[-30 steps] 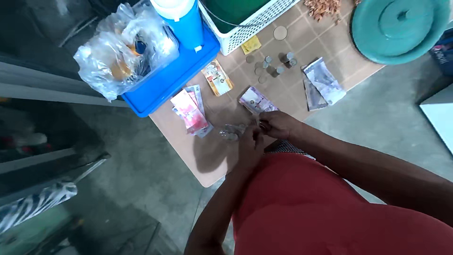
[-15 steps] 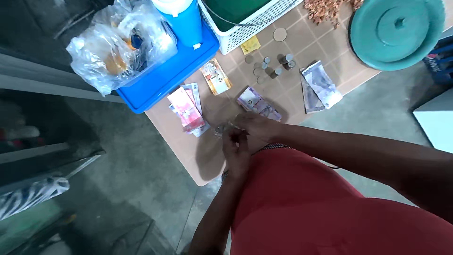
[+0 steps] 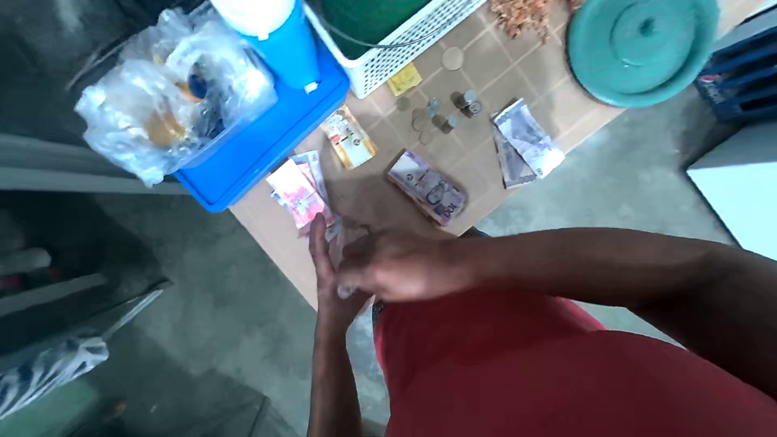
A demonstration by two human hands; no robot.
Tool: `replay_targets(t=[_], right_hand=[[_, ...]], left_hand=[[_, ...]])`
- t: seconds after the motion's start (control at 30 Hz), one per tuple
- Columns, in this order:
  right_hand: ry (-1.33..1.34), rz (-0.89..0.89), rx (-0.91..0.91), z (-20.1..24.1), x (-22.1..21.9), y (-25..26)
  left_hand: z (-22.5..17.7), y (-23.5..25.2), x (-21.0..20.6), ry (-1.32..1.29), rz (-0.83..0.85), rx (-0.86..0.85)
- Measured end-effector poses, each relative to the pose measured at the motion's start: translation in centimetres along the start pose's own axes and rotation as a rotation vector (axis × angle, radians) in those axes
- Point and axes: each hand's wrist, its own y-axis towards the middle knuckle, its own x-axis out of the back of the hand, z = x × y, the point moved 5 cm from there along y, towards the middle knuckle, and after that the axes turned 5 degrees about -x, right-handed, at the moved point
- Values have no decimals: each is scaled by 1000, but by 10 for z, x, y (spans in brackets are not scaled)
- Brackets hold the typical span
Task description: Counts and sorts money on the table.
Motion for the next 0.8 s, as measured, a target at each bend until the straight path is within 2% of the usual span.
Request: replay_targets(t=[0.07,0.1,0.17,0.2,0.23,0.27,0.33,0.4,0.47,0.53,0.6,0.67,0.8], right_hand=[[87,-91,101,21,-1,-5],[138,-141,135,27,1,-7],[229,-197,120,23,9,-14],[269,-206,73,13,14,-19],[306,-219,12,-2,20,-26],[326,-246,-61,-21,27,-36],[272,-329,-265,-68,47,-65],[83,-450,-544,-129,74,-112],[-112,-560,-858,-190,101,-166],[-194,-637,-1094,-234,116,-212],[-178,-640,-1266,-254,116,-235],[-119,-598,-1405,-260,108,-236],[18,-604,-1533,-267,96,-223]], left_hand=[[35,10,-18,80,-83,113],[38,22,-26,97,-95,225],[35,33,-34,218,16,407],[39,30,-36,281,0,356],[45,22,-36,346,-42,212],[47,19,-36,423,-37,110],[43,23,-38,602,92,77],[53,23,-40,745,177,55],[68,18,-41,800,154,-50],[76,15,-44,806,130,-142],[78,11,-51,808,165,-171],[81,6,-58,802,226,-131],[85,-2,-60,784,268,-72]])
